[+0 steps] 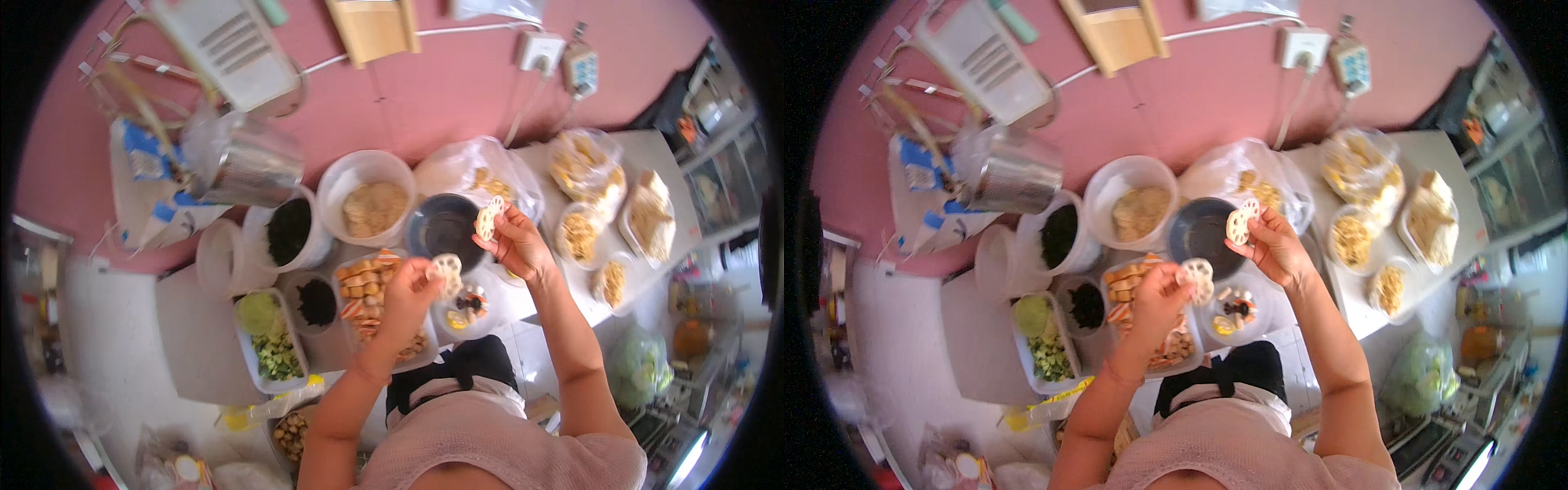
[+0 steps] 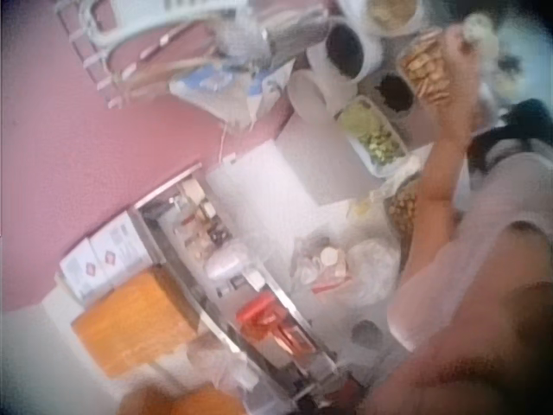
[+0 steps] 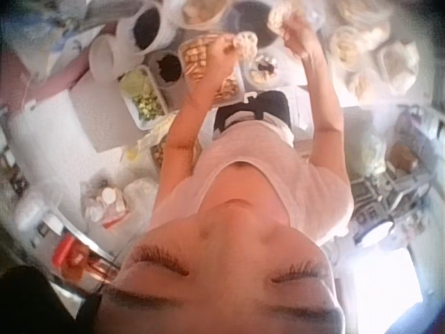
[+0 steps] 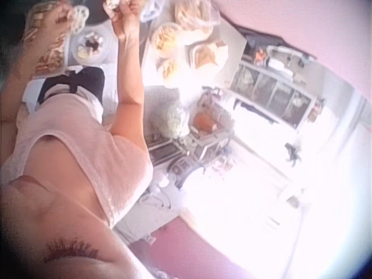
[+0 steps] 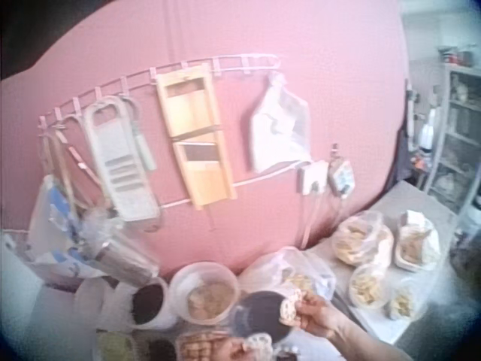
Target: The person assembles food items into small bowls on a kitchen counter. They pick up noodles, crab sticks, lotus root slices, and other ingredients from containers and place them into bowls one by one. The person moves between the ingredient station and the cooking area, handling items with their hands.
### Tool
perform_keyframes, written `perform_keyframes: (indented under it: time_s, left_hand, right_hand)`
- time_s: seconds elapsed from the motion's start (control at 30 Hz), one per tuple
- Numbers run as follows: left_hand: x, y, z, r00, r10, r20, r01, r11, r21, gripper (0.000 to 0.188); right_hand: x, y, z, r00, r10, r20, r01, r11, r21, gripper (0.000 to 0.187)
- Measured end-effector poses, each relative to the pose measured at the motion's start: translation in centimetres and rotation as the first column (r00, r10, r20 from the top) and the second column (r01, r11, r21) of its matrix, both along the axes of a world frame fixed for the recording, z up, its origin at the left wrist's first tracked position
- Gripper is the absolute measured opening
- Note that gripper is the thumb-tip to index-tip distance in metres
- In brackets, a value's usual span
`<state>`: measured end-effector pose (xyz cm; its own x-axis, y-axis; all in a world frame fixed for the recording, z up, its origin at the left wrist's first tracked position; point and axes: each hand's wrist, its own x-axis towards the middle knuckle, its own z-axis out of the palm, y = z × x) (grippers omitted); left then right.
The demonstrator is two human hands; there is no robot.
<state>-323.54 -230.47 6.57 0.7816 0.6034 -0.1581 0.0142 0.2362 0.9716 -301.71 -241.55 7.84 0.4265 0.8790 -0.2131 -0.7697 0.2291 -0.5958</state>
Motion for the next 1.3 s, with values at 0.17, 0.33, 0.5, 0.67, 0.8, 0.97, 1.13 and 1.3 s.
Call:
perform_keyframes:
  time_s: [0.17,0.33,0.5,0.67,0.8,0.97,1.13,1.3]
  left_hand:
    - [0.9,-6.9,-4.8,0.918,-0.156,-0.364,0.322,0.830,0.455,0.031]
    - [2.6,-8.3,-4.8,0.964,-0.176,-0.200,0.266,0.609,0.747,0.041]
    - [7.8,-8.8,-2.2,0.999,-0.027,0.043,0.005,0.900,0.437,0.024]
    - [8.0,-8.2,-2.5,0.991,-0.080,0.105,0.037,0.931,0.362,0.016]
    - [6.8,-8.4,-1.9,0.989,-0.102,0.102,0.076,0.969,0.234,0.013]
    - [6.3,-7.6,1.0,0.988,-0.144,0.055,0.092,0.837,0.539,0.016]
    - [5.8,-7.2,1.3,0.975,-0.121,0.184,-0.017,0.791,0.612,0.017]
    - [5.0,-6.7,1.6,0.949,-0.048,0.310,0.038,0.999,0.038,0.020]
  right_hand:
    - [1.7,-6.6,-2.6,0.992,-0.128,-0.017,0.126,0.989,-0.080,0.023]
    - [0.4,-8.8,-2.9,0.977,-0.209,0.037,0.212,0.970,-0.115,0.021]
    - [-1.9,-9.3,-3.6,0.968,-0.163,0.189,0.180,0.981,-0.076,0.021]
    - [-2.7,-9.9,-3.8,0.957,-0.144,0.254,0.185,0.972,-0.146,0.017]
    - [-2.6,-10.1,-3.3,0.935,-0.135,0.327,0.156,0.987,-0.038,0.015]
    - [-2.6,-10.5,-3.0,0.922,-0.146,0.359,0.176,0.983,-0.052,0.014]
    - [-3.4,-10.3,-1.0,0.839,-0.146,0.524,0.243,0.962,-0.121,0.014]
    - [-3.6,-10.9,-0.5,0.919,-0.263,0.295,0.290,0.956,-0.052,0.019]
